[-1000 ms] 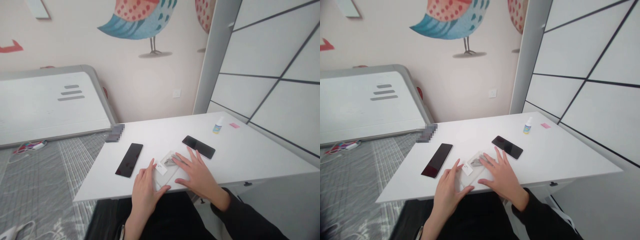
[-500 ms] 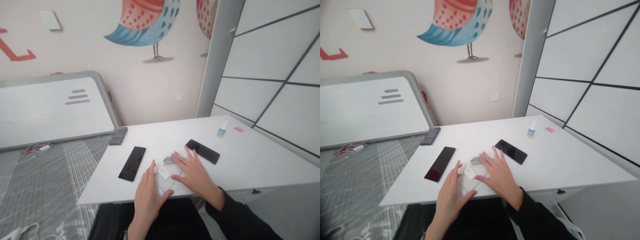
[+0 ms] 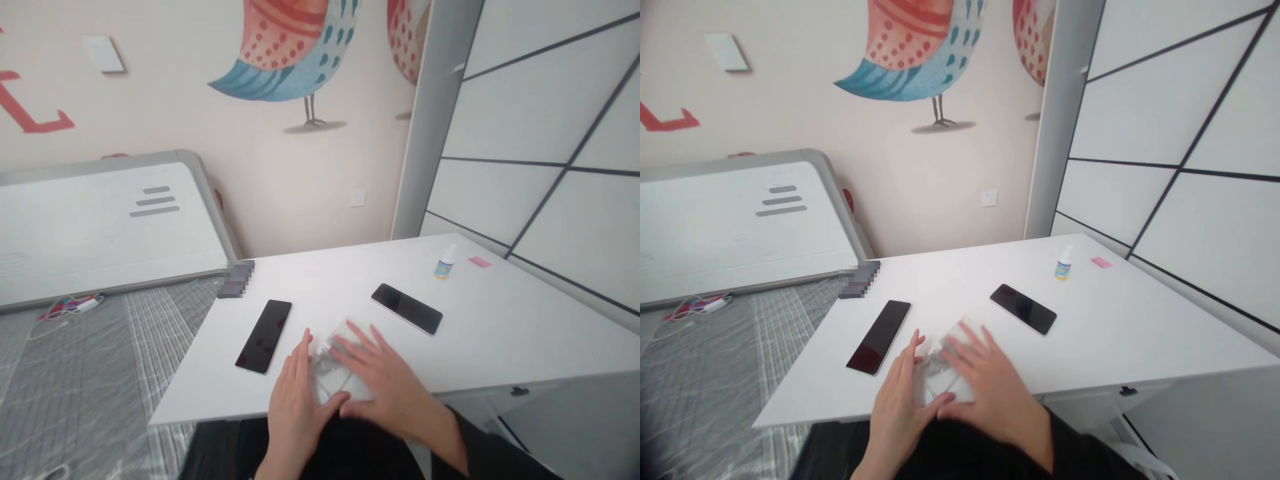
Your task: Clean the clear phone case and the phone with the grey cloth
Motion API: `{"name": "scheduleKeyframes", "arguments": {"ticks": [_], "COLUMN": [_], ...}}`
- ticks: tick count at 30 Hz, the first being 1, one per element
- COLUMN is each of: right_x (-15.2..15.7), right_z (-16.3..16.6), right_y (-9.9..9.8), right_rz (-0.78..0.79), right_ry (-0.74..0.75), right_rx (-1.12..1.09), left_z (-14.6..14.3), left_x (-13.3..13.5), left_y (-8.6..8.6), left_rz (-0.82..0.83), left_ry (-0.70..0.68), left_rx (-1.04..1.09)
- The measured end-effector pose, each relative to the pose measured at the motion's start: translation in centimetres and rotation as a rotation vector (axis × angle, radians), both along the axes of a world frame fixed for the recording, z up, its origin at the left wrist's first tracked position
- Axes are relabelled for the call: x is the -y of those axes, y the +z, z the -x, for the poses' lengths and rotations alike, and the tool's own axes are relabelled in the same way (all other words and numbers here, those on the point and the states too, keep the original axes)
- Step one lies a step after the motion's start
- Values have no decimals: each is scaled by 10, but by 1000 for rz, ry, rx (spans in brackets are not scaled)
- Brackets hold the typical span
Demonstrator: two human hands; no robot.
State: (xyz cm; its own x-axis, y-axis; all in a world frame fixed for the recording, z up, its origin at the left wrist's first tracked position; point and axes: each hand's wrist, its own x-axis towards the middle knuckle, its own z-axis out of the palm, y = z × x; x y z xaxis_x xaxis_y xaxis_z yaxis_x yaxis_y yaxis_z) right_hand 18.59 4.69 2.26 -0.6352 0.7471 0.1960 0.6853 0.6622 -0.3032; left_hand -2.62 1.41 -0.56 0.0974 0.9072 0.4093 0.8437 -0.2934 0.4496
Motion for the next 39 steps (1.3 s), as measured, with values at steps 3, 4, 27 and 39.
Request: {"name": "scheduleKeyframes", "arguments": {"ticks": [3,4,27,39], "right_x": [0,0,10,12], "right_z": [0,1,0,-13], "right_y": [-2,-3,-9,-17], "right_rz": [-55,-60,-61,-84], "right_ry": [-251,-145,-142,68], "right_rx": [6,-17,11,-8], "left_z": [1,2,3,3], "left_x": [0,-1,-1,-2], "left_y": [-3,-4,-2,-3], "left_rz": [-23,-31,-49,-62], "left_ry": [-2,-8,-10,-51], "left_rx": [-9,-7,-35,-42]}}
